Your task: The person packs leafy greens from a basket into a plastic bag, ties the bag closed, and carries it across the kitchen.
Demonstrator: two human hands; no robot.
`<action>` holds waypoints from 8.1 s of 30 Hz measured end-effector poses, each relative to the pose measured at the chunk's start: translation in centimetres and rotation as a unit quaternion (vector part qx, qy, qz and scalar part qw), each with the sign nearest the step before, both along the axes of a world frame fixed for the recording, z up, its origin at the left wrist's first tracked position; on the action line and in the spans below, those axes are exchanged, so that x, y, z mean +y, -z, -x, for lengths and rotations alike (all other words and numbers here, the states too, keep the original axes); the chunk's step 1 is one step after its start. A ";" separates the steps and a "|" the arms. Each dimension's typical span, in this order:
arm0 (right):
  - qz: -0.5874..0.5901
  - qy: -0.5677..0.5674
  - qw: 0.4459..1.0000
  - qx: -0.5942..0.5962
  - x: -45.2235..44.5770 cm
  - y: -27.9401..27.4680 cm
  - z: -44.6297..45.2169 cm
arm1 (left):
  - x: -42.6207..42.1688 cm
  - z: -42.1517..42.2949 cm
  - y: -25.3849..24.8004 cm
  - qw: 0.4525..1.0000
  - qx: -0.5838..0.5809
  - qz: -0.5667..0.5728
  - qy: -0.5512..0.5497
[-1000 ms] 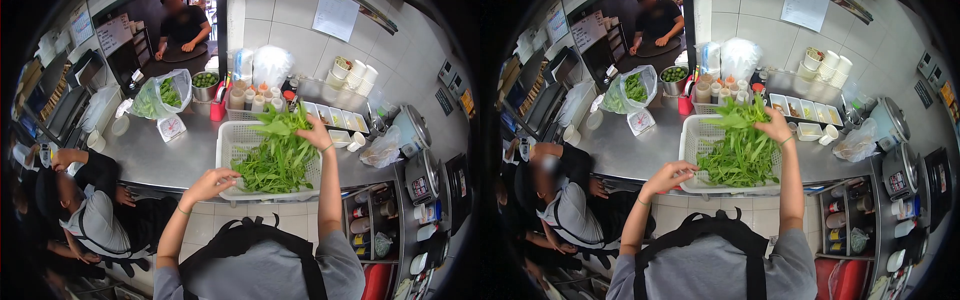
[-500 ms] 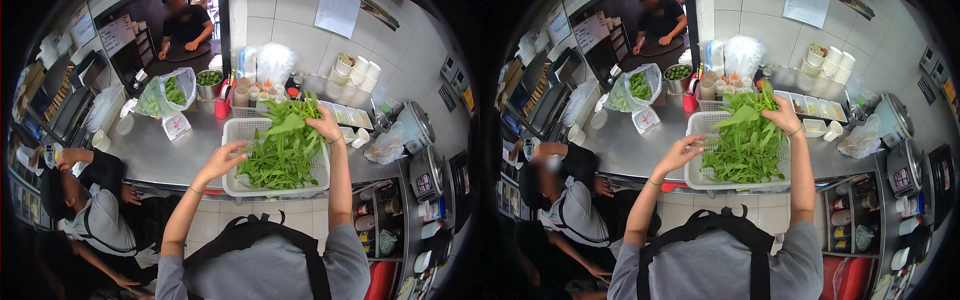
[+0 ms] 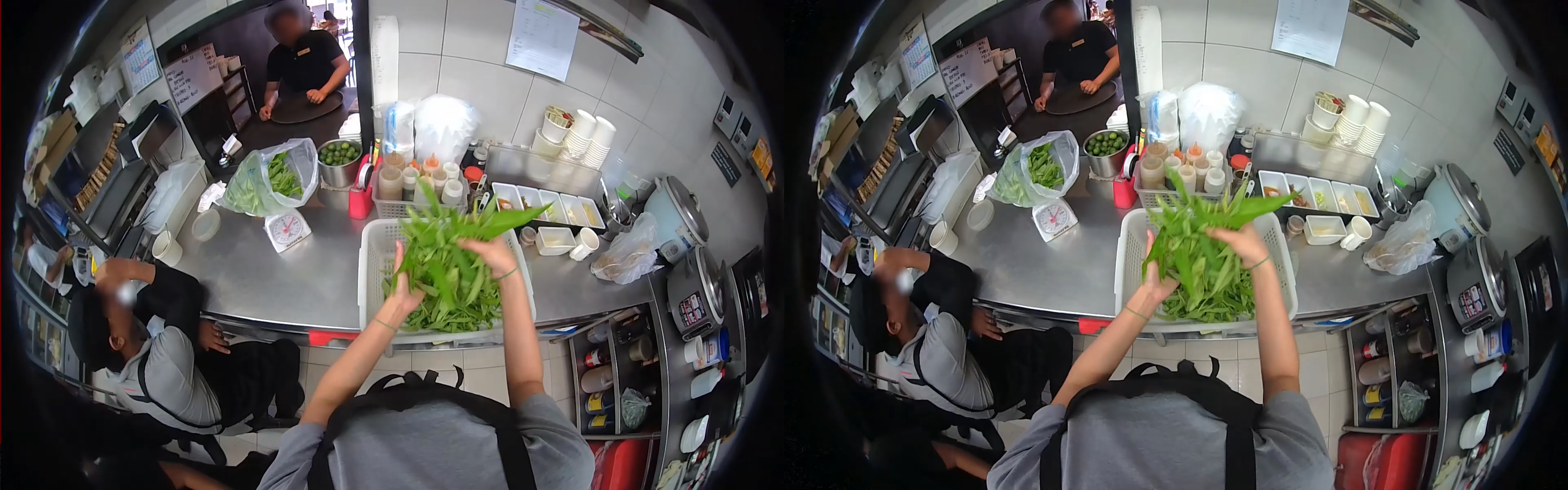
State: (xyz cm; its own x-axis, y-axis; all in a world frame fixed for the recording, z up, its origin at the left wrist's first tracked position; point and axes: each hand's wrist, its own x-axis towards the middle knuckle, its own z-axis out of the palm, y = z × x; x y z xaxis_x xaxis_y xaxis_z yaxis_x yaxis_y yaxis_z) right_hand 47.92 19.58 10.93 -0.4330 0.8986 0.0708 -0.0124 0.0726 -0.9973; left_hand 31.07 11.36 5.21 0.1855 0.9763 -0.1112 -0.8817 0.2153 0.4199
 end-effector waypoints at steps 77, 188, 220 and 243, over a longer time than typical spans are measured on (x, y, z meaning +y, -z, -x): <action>0.075 0.040 0.988 0.126 2.5 -1.7 -4.2 | -4.4 22.1 -17.5 0.754 0.611 -0.105 -0.215; -0.172 0.142 0.974 0.038 -5.1 0.0 -2.3 | -6.2 17.0 -17.7 0.130 0.952 -0.231 -0.152; -0.337 -0.139 0.875 -0.318 3.6 7.2 6.7 | -21.6 13.3 -10.3 0.457 0.880 -0.123 0.046; -0.447 0.101 0.876 -0.147 -1.9 -3.8 0.2 | 1.8 3.3 7.5 0.448 0.887 -0.110 -0.016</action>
State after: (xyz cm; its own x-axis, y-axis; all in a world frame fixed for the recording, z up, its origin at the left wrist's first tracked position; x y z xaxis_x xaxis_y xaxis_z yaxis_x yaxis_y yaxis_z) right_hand 47.72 17.67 14.75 -0.3899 0.6007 0.6980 0.3393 0.7983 -0.4975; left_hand 27.74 13.14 -2.32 -0.0184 0.9989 0.0431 0.8804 -0.0043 0.4741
